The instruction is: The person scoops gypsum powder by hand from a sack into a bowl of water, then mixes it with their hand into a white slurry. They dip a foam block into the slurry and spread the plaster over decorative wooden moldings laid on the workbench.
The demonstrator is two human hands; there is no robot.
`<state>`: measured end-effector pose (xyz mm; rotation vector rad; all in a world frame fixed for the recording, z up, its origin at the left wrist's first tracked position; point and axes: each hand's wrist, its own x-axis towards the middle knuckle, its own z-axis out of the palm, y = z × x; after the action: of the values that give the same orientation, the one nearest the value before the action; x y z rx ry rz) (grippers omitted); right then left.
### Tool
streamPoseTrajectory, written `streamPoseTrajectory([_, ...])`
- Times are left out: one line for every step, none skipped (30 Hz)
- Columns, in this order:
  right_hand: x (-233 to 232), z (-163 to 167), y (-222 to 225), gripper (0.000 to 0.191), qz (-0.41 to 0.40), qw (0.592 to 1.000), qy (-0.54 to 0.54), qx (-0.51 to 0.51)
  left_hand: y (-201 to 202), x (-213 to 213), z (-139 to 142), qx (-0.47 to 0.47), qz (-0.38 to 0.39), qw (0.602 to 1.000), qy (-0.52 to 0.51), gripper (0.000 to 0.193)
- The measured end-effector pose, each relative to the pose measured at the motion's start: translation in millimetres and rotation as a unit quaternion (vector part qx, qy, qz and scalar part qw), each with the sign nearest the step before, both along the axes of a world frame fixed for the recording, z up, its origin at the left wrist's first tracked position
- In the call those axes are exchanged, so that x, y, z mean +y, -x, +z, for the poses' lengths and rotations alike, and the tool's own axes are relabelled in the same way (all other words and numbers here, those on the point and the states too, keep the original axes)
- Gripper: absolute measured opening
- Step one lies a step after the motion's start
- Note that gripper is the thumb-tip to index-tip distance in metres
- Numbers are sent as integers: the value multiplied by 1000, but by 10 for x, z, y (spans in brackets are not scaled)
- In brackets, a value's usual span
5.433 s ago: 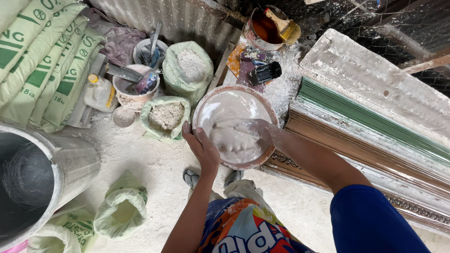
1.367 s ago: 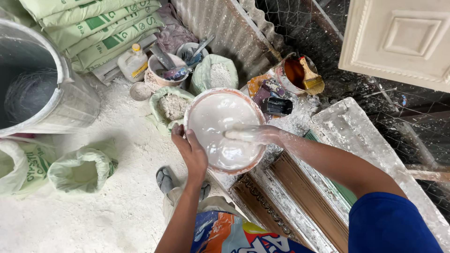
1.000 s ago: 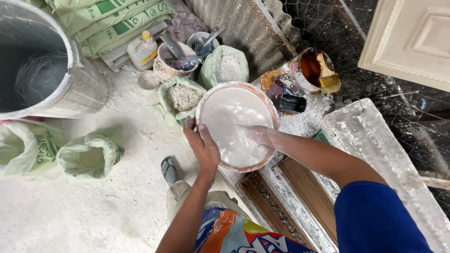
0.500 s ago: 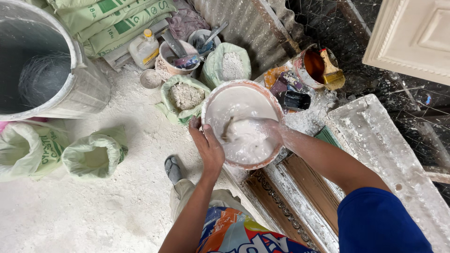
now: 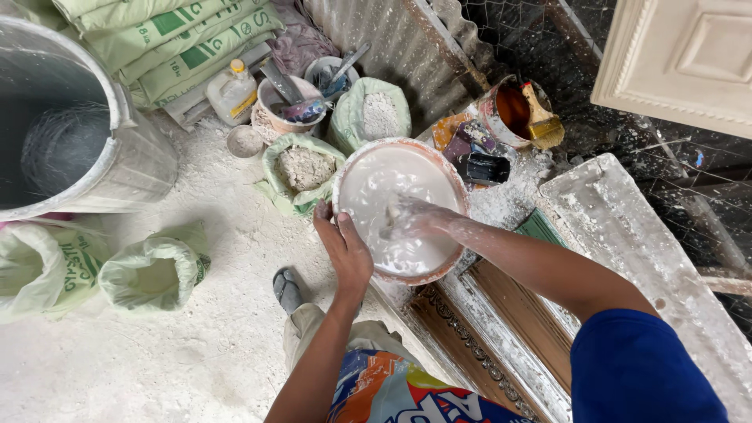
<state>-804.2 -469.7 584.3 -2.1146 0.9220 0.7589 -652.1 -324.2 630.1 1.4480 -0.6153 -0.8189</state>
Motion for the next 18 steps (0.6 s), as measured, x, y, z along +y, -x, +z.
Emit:
streamPoseTrajectory([-17,-84,-67,37,29,997,15,73,-2,-2,-10,-6,3,1000,1,70])
streamPoseTrajectory([-42,-161,-103,41,59,987,30,146,-2,-5,-20,-11,6,1000,1,69])
streamPoseTrajectory([-77,-238,-125,33,20,990,20,136,-3,-8,-30,-15,8,1000,2,69])
streamPoseTrajectory([-98,-326,-148,32,-5,991,15,133,0,-11,-39,-17,10,1000,2,69])
streamPoseTrajectory([-120,-423,-184,32,-27,992,15,125,2,-12,-47,-19,11,1000,2,69])
streamPoseTrajectory([-138,-517,-217,31,-30,992,15,124,3,-15,-52,-18,12,1000,1,69])
streamPoseTrajectory([-163,-606,-245,31,-35,992,16,121,6,-12,-56,-16,13,1000,0,69])
streamPoseTrajectory([-180,-685,-270,30,-41,992,14,118,5,-12,-58,-15,14,1000,-1,69])
streamPoseTrajectory([-188,-753,-289,30,-45,992,11,115,4,-10,-57,-9,13,1000,0,70])
streamPoseTrajectory([-183,-812,-310,30,-46,993,6,113,2,-5,-54,-4,12,1000,1,70])
streamPoseTrajectory([-171,-842,-302,29,-50,993,2,110,-2,-2,-49,2,11,1000,2,71])
streamPoseTrajectory([-145,-850,-290,29,-49,993,-6,106,-8,0,-43,5,8,1000,-1,71])
streamPoseTrajectory([-108,-834,-276,28,-47,993,-13,104,-12,3,-35,9,4,1000,-4,72])
streamPoseTrajectory([-60,-786,-237,28,-43,994,-20,99,-14,7,-28,13,0,1000,-7,72])
streamPoseTrajectory([-19,-709,-206,28,-42,994,-25,94,-20,7,-22,13,-1,1000,-6,73])
streamPoseTrajectory([37,-608,-175,27,-39,995,-31,87,-18,7,-16,14,-2,1000,-4,73])
streamPoseTrajectory([86,-481,-140,27,-36,996,-34,79,-18,7,-13,15,-3,1000,-2,74])
streamPoseTrajectory([129,-334,-111,26,-35,996,-39,67,-15,5,-11,17,-2,1000,0,74])
